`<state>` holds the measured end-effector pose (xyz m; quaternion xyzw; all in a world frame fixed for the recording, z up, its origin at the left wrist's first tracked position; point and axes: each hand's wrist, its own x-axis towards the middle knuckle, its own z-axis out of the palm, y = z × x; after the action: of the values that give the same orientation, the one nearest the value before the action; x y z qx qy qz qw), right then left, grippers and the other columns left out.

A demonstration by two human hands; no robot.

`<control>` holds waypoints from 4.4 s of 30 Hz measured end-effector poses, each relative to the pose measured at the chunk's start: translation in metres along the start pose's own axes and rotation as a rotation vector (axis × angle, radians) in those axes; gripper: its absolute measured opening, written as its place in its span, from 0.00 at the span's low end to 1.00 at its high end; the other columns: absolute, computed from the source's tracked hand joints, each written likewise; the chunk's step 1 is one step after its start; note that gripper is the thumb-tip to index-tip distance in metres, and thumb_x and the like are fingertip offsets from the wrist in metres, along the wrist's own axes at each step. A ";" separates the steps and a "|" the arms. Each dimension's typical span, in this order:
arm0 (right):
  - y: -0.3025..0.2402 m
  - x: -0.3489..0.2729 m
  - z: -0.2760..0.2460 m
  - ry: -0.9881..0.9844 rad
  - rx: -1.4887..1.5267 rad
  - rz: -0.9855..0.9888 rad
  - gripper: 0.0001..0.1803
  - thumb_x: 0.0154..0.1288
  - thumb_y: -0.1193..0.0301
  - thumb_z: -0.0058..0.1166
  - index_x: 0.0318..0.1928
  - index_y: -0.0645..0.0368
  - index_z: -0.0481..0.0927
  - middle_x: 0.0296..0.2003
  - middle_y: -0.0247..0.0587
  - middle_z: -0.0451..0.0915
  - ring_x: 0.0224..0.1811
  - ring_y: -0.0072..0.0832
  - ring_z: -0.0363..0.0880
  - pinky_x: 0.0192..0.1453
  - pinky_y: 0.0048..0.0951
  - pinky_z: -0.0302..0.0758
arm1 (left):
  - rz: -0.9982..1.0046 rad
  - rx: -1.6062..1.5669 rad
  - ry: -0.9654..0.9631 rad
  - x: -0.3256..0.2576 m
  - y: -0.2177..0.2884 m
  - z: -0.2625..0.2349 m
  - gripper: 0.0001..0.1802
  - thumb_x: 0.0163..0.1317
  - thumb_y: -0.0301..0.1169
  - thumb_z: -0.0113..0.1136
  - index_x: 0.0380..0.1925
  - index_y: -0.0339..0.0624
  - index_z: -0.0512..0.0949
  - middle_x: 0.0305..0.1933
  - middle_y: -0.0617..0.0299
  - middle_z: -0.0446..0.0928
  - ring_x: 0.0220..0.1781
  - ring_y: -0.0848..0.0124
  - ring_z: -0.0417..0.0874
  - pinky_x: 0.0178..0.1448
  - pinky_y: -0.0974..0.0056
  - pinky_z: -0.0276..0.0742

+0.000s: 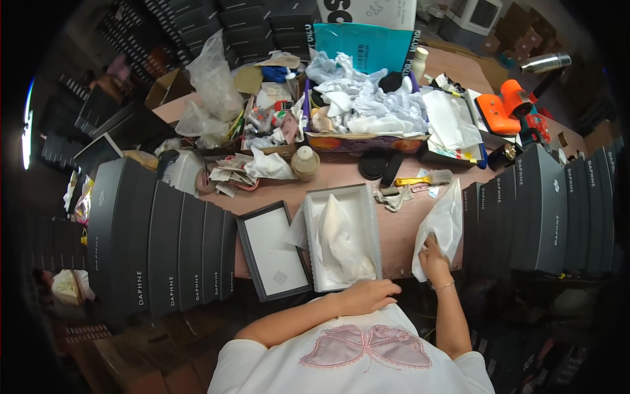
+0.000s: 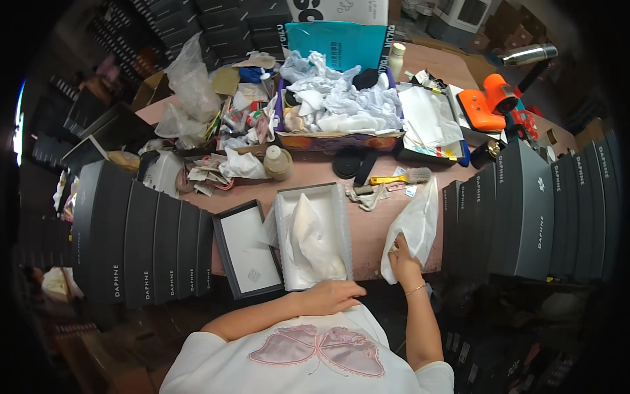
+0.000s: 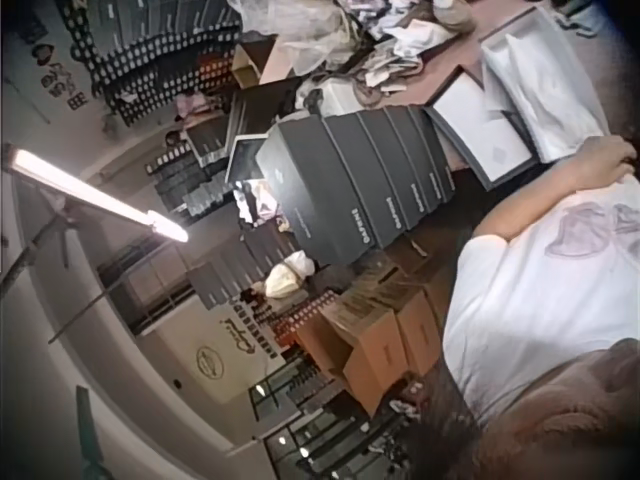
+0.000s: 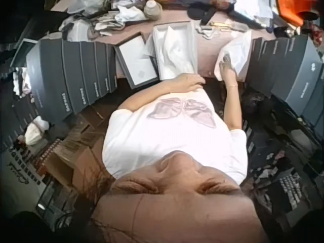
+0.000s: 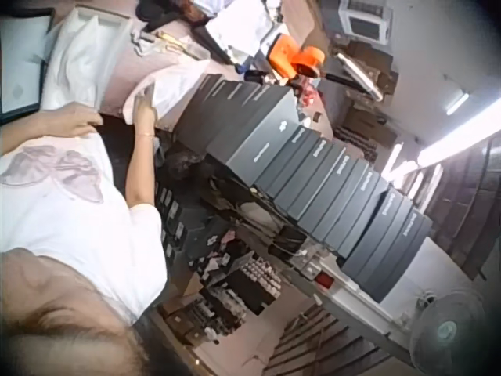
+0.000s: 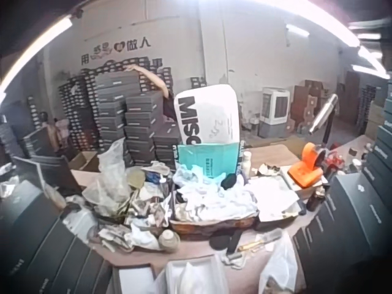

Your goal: The recorder is wrapping high-heeled shoes in tissue paper and placing them into branded shoe boxes at a workbench.

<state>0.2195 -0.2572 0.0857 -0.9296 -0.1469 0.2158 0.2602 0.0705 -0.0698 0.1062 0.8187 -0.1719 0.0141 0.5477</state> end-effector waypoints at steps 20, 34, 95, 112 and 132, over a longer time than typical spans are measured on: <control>-0.052 0.020 0.160 -0.385 -0.070 -0.549 0.20 0.53 0.67 0.53 0.44 0.67 0.75 0.34 0.54 0.78 0.37 0.48 0.79 0.40 0.43 0.75 | -1.018 -1.633 0.879 -0.171 -0.120 0.033 0.11 0.63 0.39 0.61 0.36 0.44 0.75 0.31 0.64 0.74 0.34 0.72 0.75 0.34 0.68 0.70; -0.063 0.024 0.153 -0.297 -0.047 -0.657 0.23 0.54 0.64 0.60 0.50 0.59 0.75 0.46 0.52 0.75 0.50 0.47 0.75 0.52 0.42 0.73 | -0.242 0.236 0.383 -0.086 -0.046 -0.017 0.12 0.60 0.36 0.60 0.40 0.42 0.80 0.37 0.50 0.78 0.43 0.51 0.78 0.50 0.52 0.72; 0.009 0.017 0.150 -0.247 1.069 0.351 0.14 0.67 0.61 0.54 0.41 0.60 0.77 0.31 0.32 0.77 0.29 0.20 0.72 0.36 0.24 0.71 | -0.677 -0.058 0.603 -0.032 -0.157 0.036 0.42 0.59 0.39 0.61 0.64 0.25 0.53 0.64 0.33 0.60 0.68 0.46 0.62 0.71 0.55 0.58; -0.059 0.063 0.085 0.081 0.252 -0.555 0.36 0.63 0.62 0.56 0.68 0.59 0.58 0.60 0.54 0.65 0.63 0.45 0.63 0.64 0.41 0.62 | -1.188 0.170 0.746 -0.153 -0.114 -0.026 0.22 0.56 0.34 0.62 0.46 0.30 0.72 0.45 0.44 0.75 0.46 0.46 0.76 0.51 0.50 0.72; 0.008 0.017 0.083 -0.221 0.773 0.010 0.26 0.70 0.59 0.50 0.61 0.63 0.71 0.47 0.38 0.79 0.47 0.23 0.74 0.55 0.25 0.70 | -0.649 -0.720 0.203 -0.088 -0.038 -0.022 0.14 0.66 0.32 0.58 0.46 0.33 0.75 0.43 0.65 0.72 0.47 0.78 0.76 0.50 0.71 0.73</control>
<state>0.1963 -0.2220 0.0121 -0.7351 -0.0772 0.3549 0.5724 0.0023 -0.0133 0.0625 0.5834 0.1524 -0.1379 0.7857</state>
